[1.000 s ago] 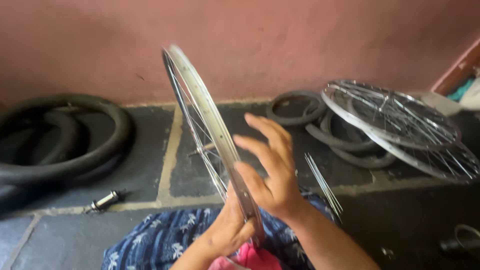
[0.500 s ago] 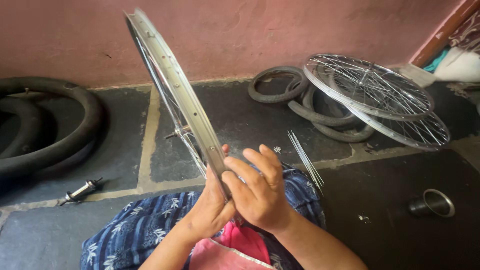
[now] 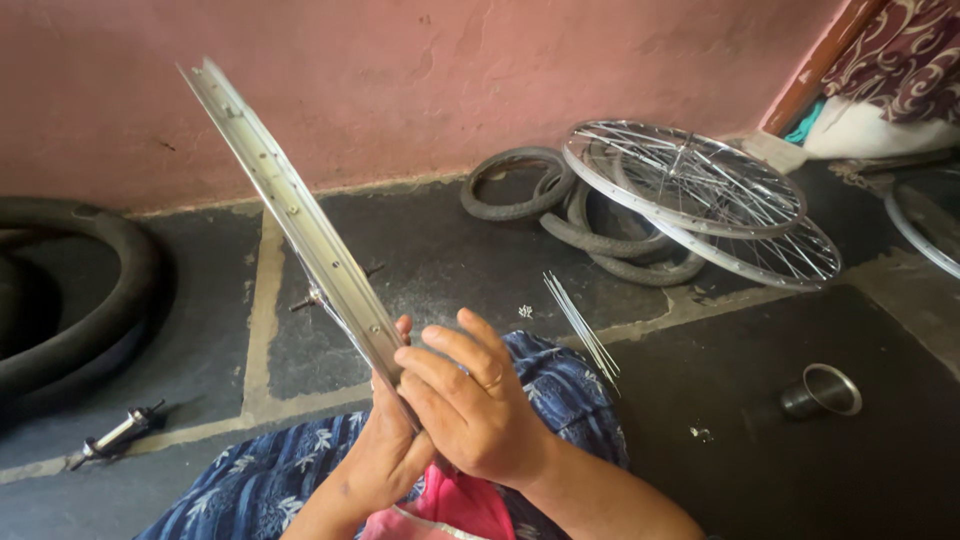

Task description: The person sits on the floor and installs spokes into a bicycle wheel rim and hub. They repeatedly pick up a spoke, insert it into the hub, and thread it through the rim, then rotate the wheel to continue the process.

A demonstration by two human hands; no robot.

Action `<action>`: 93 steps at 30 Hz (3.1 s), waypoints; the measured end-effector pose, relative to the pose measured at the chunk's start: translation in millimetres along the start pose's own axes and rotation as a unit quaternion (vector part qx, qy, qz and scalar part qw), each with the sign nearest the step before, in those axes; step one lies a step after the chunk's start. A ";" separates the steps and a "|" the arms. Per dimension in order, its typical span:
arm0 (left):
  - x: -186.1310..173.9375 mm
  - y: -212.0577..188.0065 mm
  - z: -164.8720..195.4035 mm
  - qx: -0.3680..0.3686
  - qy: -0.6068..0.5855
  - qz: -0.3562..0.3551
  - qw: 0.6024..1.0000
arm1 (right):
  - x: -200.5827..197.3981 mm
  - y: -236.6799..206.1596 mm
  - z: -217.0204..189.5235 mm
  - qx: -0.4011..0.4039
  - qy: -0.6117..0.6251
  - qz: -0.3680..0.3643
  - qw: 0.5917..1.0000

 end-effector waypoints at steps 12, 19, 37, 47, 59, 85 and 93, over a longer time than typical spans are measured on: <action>2.8 -5.3 -4.8 0.003 0.031 -0.013 0.999 | 1.9 1.8 2.9 -0.011 0.034 -0.009 0.999; 3.0 -6.4 -8.3 0.003 0.040 -0.021 0.999 | -0.3 -2.1 5.3 -0.002 0.054 -0.020 0.998; 4.9 -1.0 -5.2 0.005 0.025 -0.006 1.000 | 2.5 -5.1 10.9 -0.025 0.039 -0.026 0.999; 5.3 -0.4 -2.5 0.021 0.028 -0.010 0.999 | 2.1 -7.7 7.0 -0.034 0.002 0.001 0.999; 7.8 -0.9 -9.2 0.000 0.040 -0.005 0.999 | 0.1 -2.7 7.9 -0.004 0.012 -0.014 1.000; 10.0 3.7 -5.4 -0.035 0.008 -0.001 0.999 | 6.6 -12.3 13.9 0.019 0.038 0.004 0.999; 11.5 -1.0 -3.5 0.010 0.023 0.006 1.000 | 4.4 -6.5 34.8 0.149 0.126 0.045 0.980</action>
Point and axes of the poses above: each hand's wrist, its own y-axis towards the middle knuckle, its own x-axis out of the palm, z = x × y, the point moved 9 cm from there along y, towards the middle knuckle, and after that the axes turned 6 degrees about z, right-handed, at the moved point
